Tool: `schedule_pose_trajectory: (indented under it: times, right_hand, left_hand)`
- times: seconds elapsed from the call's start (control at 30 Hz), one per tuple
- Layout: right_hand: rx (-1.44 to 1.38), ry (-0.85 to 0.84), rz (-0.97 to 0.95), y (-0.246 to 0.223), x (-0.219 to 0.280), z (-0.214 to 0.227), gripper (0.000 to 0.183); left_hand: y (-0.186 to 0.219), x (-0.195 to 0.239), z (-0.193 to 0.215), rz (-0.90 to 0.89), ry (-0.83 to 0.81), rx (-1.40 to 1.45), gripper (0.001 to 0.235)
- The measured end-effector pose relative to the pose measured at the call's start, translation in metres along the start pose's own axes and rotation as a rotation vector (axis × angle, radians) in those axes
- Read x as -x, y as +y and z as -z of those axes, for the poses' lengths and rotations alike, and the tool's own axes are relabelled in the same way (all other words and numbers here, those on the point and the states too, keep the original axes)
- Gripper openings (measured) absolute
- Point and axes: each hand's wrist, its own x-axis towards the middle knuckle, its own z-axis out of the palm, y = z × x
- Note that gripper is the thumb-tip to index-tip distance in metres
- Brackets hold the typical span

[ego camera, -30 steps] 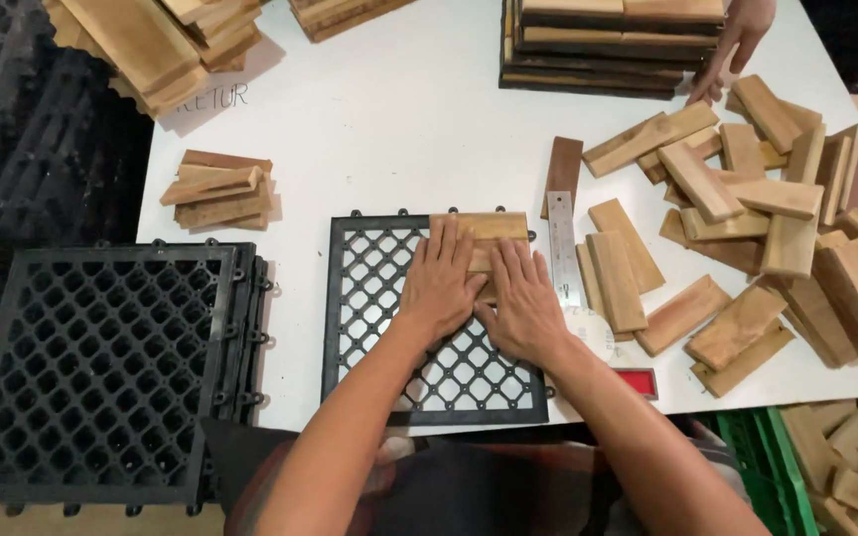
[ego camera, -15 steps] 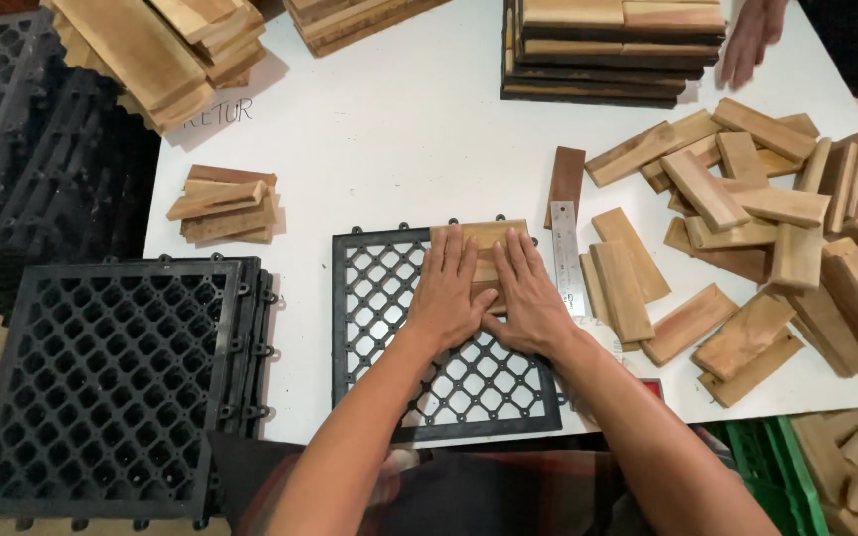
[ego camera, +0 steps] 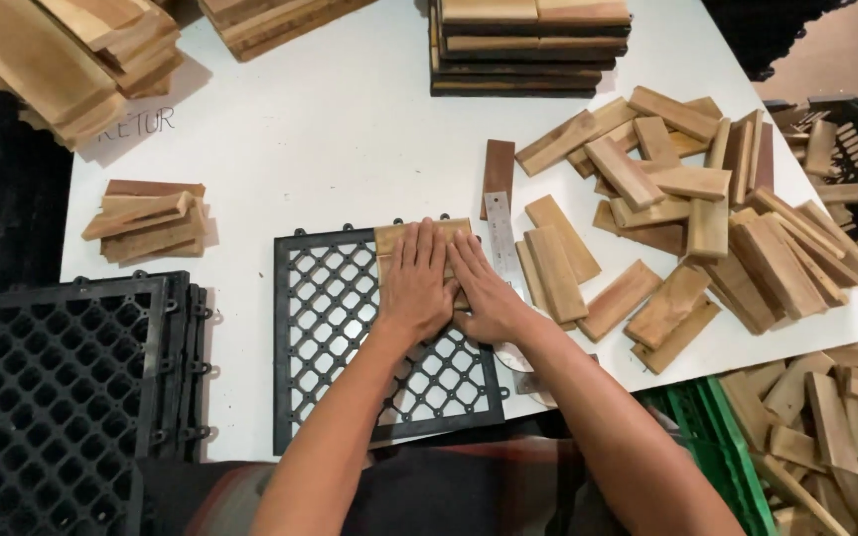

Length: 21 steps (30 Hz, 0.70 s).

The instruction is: Sanding small wooden slats and assembling them into a decorative tile on a plastic grid base.

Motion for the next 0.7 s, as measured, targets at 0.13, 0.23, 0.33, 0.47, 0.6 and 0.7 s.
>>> schedule_pose_trajectory:
  times: [0.13,0.23,0.33,0.47,0.6,0.7]
  right_hand:
    - [-0.078,-0.081,-0.098,-0.002,0.006,0.03,0.114]
    - [-0.157,-0.02,-0.243,0.032,0.013,0.045,0.1]
    - [-0.068,0.249,-0.746,0.062,0.031,0.065,0.056]
    - [-0.011,0.176,-0.824,0.054,0.055,0.074,0.08]
    - [-0.116,0.291,-0.757,0.08,0.058,0.057,0.071]
    - [-0.177,0.334,-0.48,0.034,0.064,0.085,0.062]
  left_hand:
    - [0.009,-0.002,0.002,0.007,-0.025,0.017,0.08]
    - [0.034,-0.004,0.012,0.044,-0.078,0.154,0.082]
    - [0.07,-0.013,0.014,0.034,-0.152,0.279,0.072]
    - [0.099,-0.023,-0.01,-0.118,-0.139,0.181,0.076]
    - [0.109,-0.017,0.01,-0.036,-0.127,0.432,0.069]
    - [0.088,-0.013,0.059,0.348,-0.001,1.128,0.103]
